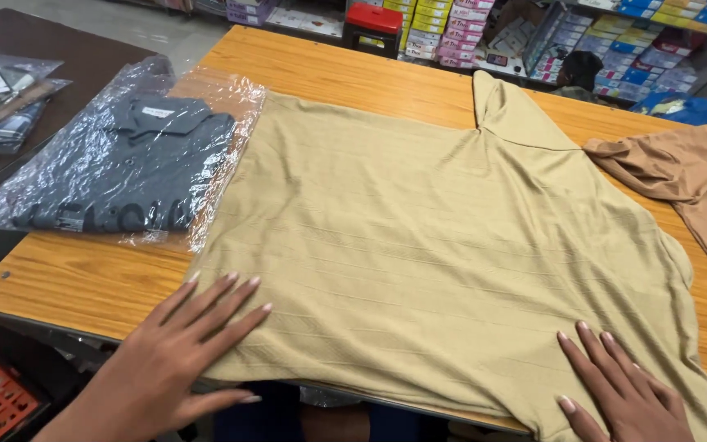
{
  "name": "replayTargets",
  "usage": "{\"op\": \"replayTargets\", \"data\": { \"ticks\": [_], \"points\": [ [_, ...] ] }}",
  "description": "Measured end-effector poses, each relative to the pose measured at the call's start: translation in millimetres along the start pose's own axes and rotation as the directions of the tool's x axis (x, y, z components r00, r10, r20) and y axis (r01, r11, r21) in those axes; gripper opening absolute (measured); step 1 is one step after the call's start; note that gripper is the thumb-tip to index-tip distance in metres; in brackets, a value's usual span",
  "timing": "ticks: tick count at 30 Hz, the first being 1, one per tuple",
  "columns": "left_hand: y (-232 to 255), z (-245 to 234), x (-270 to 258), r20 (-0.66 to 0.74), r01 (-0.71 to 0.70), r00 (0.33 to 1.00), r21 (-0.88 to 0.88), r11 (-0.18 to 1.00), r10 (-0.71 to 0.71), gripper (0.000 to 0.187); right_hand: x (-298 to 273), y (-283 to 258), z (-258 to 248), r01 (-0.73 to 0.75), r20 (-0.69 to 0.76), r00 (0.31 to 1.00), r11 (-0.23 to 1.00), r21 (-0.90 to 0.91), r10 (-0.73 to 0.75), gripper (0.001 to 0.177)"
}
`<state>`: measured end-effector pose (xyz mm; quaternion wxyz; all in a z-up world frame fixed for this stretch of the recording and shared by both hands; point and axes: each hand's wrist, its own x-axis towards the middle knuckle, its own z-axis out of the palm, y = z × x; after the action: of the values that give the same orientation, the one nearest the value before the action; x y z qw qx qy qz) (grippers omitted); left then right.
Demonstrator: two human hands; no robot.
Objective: The recorder is folding a long-sleeved tan shirt on a wooden table in a storage or warehouse area.
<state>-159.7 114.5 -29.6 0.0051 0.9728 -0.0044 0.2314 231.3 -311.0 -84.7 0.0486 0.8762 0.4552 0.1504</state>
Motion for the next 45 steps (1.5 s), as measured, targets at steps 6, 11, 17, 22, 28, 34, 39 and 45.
{"op": "replayTargets", "data": {
  "ticks": [6,11,17,22,28,34,39,45],
  "points": [
    [-6,-13,-37,0.012,0.122,0.992,0.065,0.99,-0.123,0.059,-1,9,6,0.081,-0.05,0.995,0.996,-0.027,-0.082,0.085],
    [-6,-35,-25,-0.207,0.175,0.967,0.104,0.979,-0.151,0.032,0,13,6,0.178,-0.107,0.978,0.984,-0.011,-0.178,0.103],
    [-33,-25,-42,-0.197,0.269,0.951,0.159,0.95,-0.236,0.037,1,7,-2,0.2,-0.124,0.971,0.979,-0.037,-0.203,0.118],
    [-36,-31,-40,-0.028,0.112,0.993,0.017,0.994,-0.111,0.061,1,-6,-14,0.196,-0.129,0.973,0.98,0.013,-0.193,0.115],
    [-33,-19,-44,0.043,0.161,0.986,-0.022,0.987,-0.16,0.036,-7,-39,-16,0.286,-0.352,0.906,0.953,0.098,-0.236,0.092],
    [-19,-69,39,-0.371,0.267,0.902,0.084,0.96,-0.219,0.017,-6,-60,-28,0.302,-0.403,0.899,0.907,0.292,-0.17,0.024],
    [-18,-73,45,-0.491,0.143,0.871,0.241,0.96,-0.007,0.011,-18,-29,30,-0.002,-0.252,0.961,0.913,0.408,0.115,0.03],
    [-14,-33,-20,-0.247,0.024,0.969,0.198,0.98,0.026,0.026,-5,-4,58,-0.217,0.355,0.927,0.945,0.244,0.121,0.016]
  ]
}}
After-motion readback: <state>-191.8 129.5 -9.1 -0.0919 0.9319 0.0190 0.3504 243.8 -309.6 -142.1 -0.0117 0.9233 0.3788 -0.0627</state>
